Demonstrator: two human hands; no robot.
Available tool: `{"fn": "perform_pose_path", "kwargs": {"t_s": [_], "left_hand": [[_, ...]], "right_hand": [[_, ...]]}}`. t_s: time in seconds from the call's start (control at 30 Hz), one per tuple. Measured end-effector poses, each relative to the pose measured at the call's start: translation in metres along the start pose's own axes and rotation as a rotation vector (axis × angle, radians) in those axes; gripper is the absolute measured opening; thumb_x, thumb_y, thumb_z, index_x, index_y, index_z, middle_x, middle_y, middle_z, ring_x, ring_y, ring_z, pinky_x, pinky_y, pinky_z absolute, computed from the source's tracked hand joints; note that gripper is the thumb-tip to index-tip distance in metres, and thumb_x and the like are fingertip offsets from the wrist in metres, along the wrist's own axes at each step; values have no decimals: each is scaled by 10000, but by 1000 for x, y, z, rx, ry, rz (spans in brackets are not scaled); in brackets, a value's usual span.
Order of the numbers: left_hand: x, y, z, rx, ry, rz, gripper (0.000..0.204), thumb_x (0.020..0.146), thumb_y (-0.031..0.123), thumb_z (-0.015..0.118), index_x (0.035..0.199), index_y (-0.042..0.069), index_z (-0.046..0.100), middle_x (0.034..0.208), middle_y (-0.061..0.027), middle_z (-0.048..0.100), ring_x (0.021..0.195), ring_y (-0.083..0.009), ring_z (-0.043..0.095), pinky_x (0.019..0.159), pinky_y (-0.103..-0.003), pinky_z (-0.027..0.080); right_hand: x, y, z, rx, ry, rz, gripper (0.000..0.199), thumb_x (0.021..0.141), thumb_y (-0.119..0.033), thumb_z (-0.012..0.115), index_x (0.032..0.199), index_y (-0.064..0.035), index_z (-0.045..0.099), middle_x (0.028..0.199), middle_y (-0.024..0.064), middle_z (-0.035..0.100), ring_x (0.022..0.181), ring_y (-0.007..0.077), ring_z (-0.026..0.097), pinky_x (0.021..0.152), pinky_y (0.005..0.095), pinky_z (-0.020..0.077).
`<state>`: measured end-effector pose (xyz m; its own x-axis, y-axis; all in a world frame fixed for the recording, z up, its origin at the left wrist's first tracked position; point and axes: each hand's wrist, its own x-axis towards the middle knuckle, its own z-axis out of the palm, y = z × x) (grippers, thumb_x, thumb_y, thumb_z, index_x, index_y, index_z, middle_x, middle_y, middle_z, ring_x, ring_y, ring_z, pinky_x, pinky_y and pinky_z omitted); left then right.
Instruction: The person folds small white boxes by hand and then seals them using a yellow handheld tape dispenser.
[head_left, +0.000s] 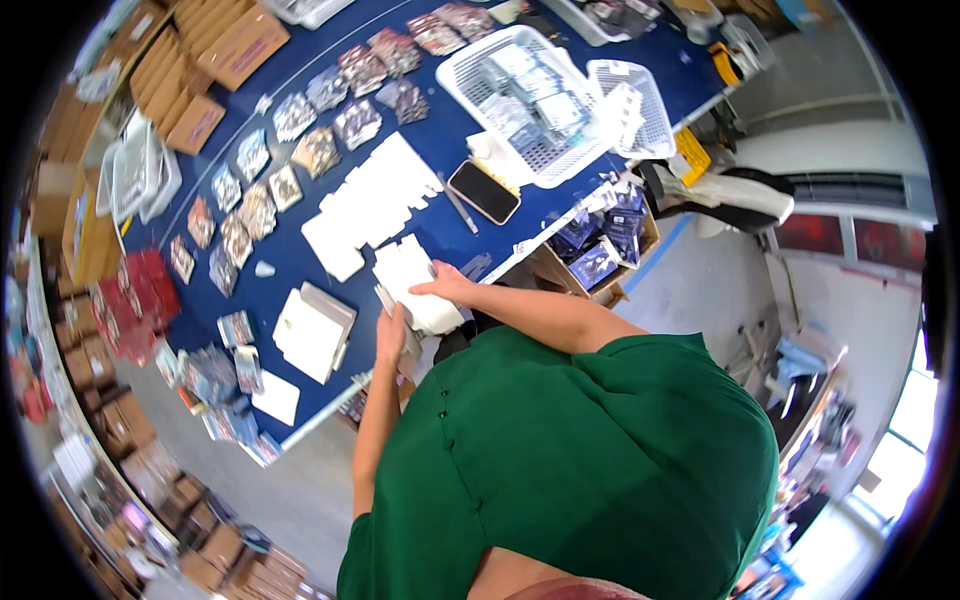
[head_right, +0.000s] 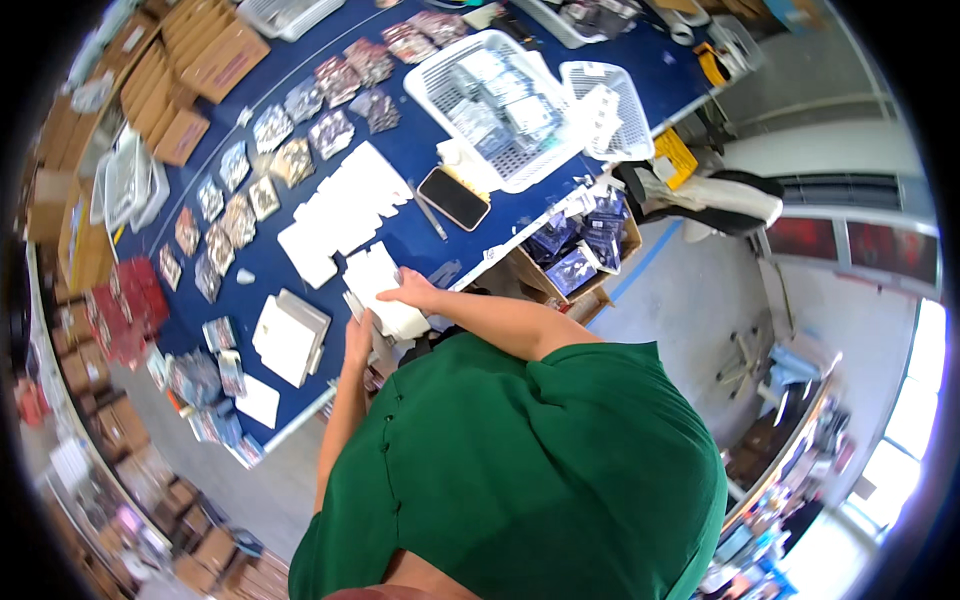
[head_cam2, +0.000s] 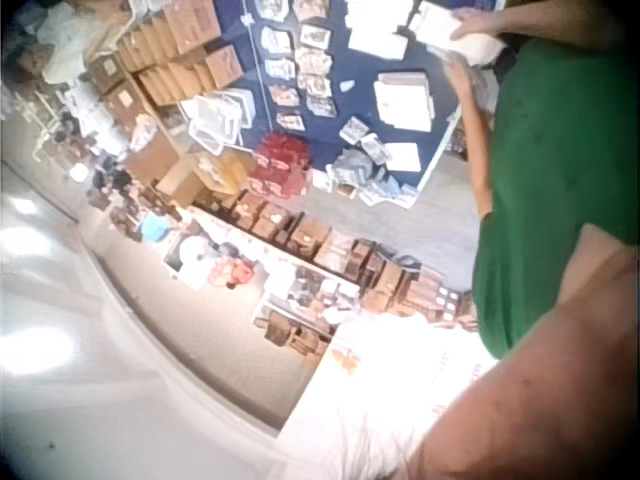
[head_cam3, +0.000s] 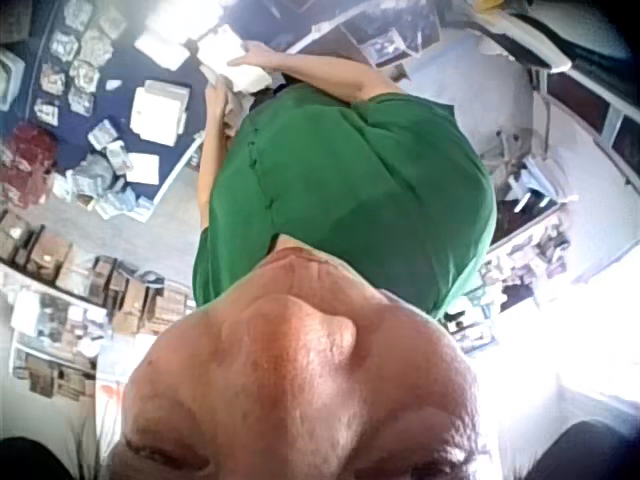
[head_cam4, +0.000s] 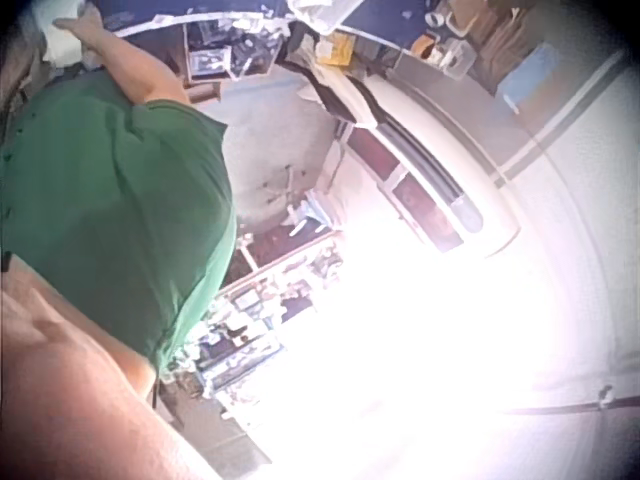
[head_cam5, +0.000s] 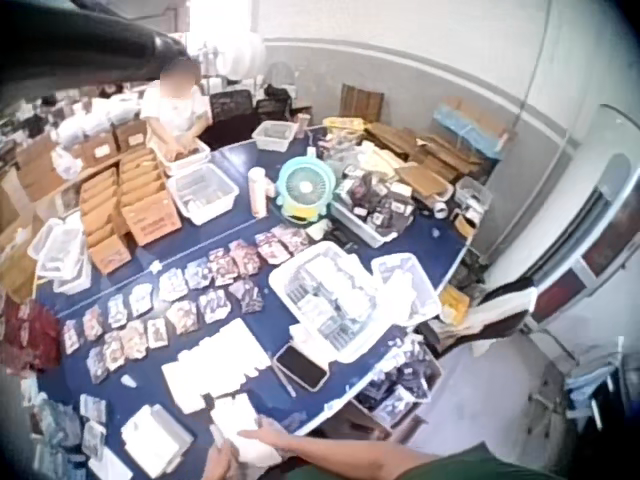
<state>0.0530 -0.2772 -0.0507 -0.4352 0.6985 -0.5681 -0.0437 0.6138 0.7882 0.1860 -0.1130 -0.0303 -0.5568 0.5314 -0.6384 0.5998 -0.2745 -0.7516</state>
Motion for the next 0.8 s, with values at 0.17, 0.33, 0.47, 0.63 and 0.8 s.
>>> {"fn": "perform_pose_path", "kwargs": {"t_s": [0.17, 0.33, 0.47, 0.63, 0.8], "left_hand": [[-3, 64, 21, 33, 43, 223, 458, 1007, 273, 431, 1242, -105, 541, 1166, -260, 639, 1107, -324, 610, 943, -400, 445], [5, 193, 89, -297, -290, 29, 583, 1046, 445, 385, 1324, -46, 527, 1242, -148, 620, 1125, -251, 571, 982, -340, 422], [27, 272, 154, -11, -353, 324, 643, 1056, 511, 302, 1247, -38, 576, 1118, -133, 658, 1017, -225, 599, 911, -331, 449], [72, 324, 221, -76, -323, 402, 357, 1050, 340, 463, 1154, 18, 575, 986, -66, 644, 756, -118, 618, 639, -240, 486], [104, 295, 229, -43, -381, 199, 275, 1024, 203, 532, 1228, 28, 587, 1080, -85, 669, 836, -117, 644, 699, -222, 501]], "right_hand": [[-77, -14, -106, 504, -154, 28, 781, 775, -383, 795, 1350, 51, 495, 1293, 169, 601, 1173, 260, 598, 997, 382, 474], [-137, -29, -189, 932, -255, -53, 710, 809, -260, 792, 1389, -2, 475, 1314, 138, 593, 1192, 263, 585, 1042, 393, 454], [-135, -38, -232, 1053, 44, -204, 683, 786, -244, 806, 1353, -15, 501, 1250, 137, 619, 1102, 256, 628, 979, 391, 502], [-115, -51, -424, 933, 536, -184, 751, 759, -419, 794, 1310, -2, 500, 1138, 179, 646, 1022, 283, 660, 877, 436, 565], [-30, -14, -655, 763, 931, -311, 569, 794, -327, 797, 1225, 1, 619, 1107, 122, 693, 962, 241, 683, 842, 385, 545]]}}
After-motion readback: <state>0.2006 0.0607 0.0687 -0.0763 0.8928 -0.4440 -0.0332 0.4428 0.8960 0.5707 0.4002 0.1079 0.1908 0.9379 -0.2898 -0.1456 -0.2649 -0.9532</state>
